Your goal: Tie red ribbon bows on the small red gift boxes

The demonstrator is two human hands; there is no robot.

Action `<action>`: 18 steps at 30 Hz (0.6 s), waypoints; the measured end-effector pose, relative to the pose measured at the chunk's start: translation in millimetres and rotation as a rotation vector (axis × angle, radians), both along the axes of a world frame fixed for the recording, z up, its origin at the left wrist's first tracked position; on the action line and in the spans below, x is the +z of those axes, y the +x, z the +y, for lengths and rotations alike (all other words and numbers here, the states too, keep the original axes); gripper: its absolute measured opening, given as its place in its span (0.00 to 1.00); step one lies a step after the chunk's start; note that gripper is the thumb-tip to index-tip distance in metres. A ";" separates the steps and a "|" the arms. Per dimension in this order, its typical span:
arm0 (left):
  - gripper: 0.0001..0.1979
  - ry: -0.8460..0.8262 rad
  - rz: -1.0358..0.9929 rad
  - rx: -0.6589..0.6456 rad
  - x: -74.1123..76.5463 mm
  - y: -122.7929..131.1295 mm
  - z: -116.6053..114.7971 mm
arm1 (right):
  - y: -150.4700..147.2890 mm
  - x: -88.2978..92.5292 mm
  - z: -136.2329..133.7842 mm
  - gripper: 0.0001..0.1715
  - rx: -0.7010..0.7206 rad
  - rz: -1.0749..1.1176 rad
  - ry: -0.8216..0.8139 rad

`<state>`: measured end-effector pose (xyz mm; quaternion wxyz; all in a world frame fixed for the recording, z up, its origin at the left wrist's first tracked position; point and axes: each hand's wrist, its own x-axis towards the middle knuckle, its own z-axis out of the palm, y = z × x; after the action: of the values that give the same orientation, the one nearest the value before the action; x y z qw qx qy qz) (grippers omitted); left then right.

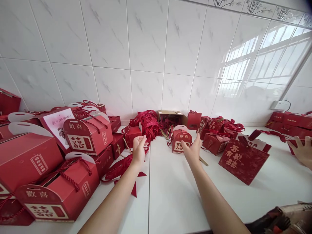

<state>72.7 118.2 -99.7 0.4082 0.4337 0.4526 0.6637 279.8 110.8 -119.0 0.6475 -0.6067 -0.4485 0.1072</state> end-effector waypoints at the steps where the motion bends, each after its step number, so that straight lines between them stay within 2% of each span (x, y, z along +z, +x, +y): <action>1: 0.18 -0.001 0.003 0.001 -0.5 -0.1 0.1 | -0.1 -1.8 1.3 0.52 0.011 -0.014 0.013; 4: 0.18 -0.003 0.006 0.006 -1.4 -0.1 0.5 | -3.8 -12.4 7.1 0.53 0.061 -0.099 0.065; 6: 0.18 -0.005 0.011 0.009 -1.8 0.0 1.0 | -7.1 -22.4 12.4 0.59 0.046 -0.129 0.044; 9: 0.18 -0.018 0.027 0.022 -2.7 -0.7 2.7 | -8.2 -34.5 19.9 0.67 -0.028 -0.095 -0.010; 11: 0.18 -0.038 0.041 0.035 -4.0 -2.0 4.2 | -5.8 -37.3 22.3 0.68 -0.011 -0.038 -0.014; 13: 0.18 -0.059 0.056 0.044 -5.7 -3.5 5.6 | -2.6 -36.5 21.6 0.60 0.072 0.061 -0.039; 15: 0.20 -0.080 0.072 0.045 -7.8 -4.5 6.5 | -0.3 -34.5 19.2 0.44 0.181 0.143 -0.085; 16: 0.20 -0.090 0.080 0.046 -8.9 -4.7 6.8 | 0.3 -33.8 18.0 0.39 0.208 0.150 -0.093; 18: 0.21 -0.107 0.099 0.050 -11.2 -4.4 7.4 | 0.6 -33.9 17.2 0.36 0.206 0.107 -0.076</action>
<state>68.3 125.5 -110.9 0.3914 0.4320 0.5177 0.6262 280.4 127.9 -152.9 0.6325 -0.5750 -0.4690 0.2223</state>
